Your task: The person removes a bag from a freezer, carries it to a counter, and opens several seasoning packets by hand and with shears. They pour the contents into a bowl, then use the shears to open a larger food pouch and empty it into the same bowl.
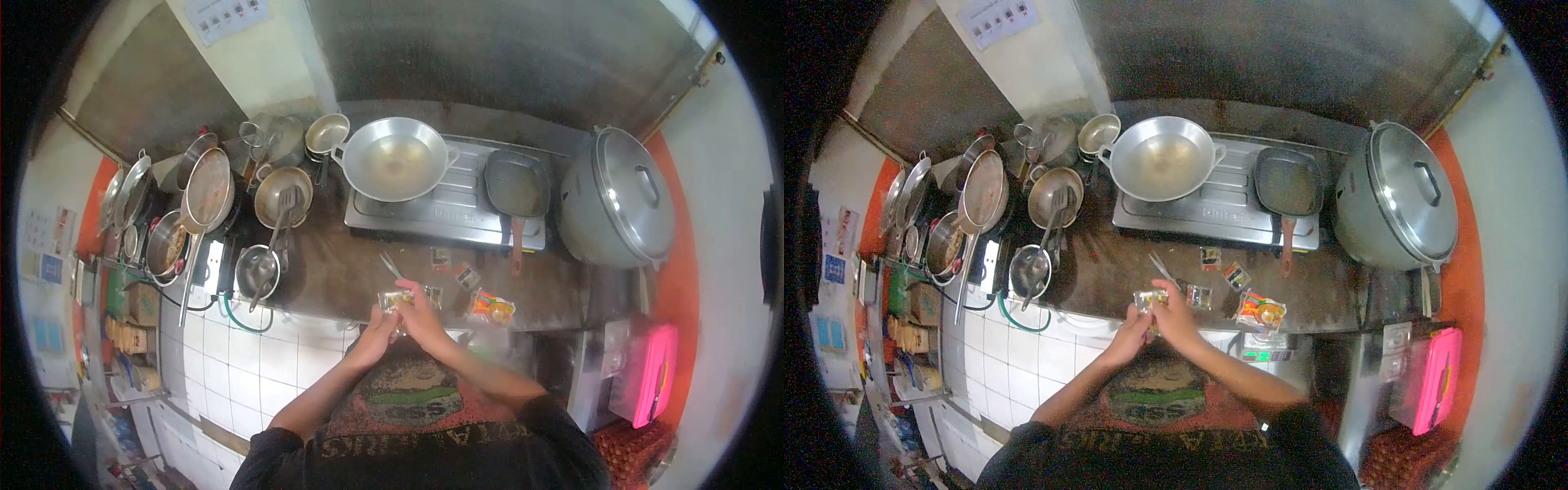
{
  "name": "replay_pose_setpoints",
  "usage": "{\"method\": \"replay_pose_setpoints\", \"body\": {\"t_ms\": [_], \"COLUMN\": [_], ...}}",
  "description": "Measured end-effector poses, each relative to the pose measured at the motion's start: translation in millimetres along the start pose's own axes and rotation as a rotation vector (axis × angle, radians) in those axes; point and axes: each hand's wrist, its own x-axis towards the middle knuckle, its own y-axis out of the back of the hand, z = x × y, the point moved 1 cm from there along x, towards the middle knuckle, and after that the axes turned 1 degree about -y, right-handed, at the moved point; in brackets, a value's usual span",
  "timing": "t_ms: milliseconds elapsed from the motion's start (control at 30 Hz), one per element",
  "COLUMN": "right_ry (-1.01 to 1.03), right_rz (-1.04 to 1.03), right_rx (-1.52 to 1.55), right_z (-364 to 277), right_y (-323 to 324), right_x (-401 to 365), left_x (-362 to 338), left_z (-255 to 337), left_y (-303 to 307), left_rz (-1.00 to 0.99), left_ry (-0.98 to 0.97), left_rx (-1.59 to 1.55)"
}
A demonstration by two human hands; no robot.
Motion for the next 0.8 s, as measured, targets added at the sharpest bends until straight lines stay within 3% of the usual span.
{"method": "replay_pose_setpoints", "body": {"t_ms": [67, 200, 300, 367, 500, 533, 600, 667, 700, 800], "right_ry": [0.153, 0.322, 0.235, 0.308, 0.382, 0.363, 0.320, 0.236, 0.213, 0.162], "right_rz": [0.082, 0.199, 0.214, 0.187, 0.149, 0.164, 0.186, 0.249, 0.261, 0.299], "right_rx": [-0.082, -0.197, -0.279, -0.145, 0.120, 0.189, 0.323, 0.288, 0.254, 0.162], "right_z": [3.4, -2.0, -27.1, -7.4, -17.5, -15.8, -9.2, -3.6, 5.3, 14.6], "right_y": [1.6, 0.7, -5.4, -4.9, 3.0, 9.9, 28.9, 42.3, 47.6, 49.0], "right_x": [12.6, 16.3, -1.1, 9.0, -1.4, -0.5, -1.5, -0.9, -0.3, 1.4], "left_x": [17.7, 37.1, 30.2, 19.8, -4.6, -18.4, -19.7, -24.0, -16.5, -15.2], "left_z": [-6.4, -4.8, 12.1, 34.7, 59.0, 61.4, 37.7, 70.5, 79.7, 52.5], "left_y": [-1.6, 5.8, -8.6, -12.6, 29.1, 41.1, 82.4, 91.6, 96.6, 101.9], "left_rz": [0.092, 0.233, 0.290, 0.356, 0.186, 0.072, 0.063, 0.191, 0.205, -0.417], "left_ry": [-0.181, -0.306, -0.339, -0.449, -0.432, -0.279, -0.501, -0.304, -0.495, -0.431], "left_rx": [0.025, 0.002, 0.018, 0.143, 0.409, -0.097, 0.106, 0.159, 0.660, -0.661]}}
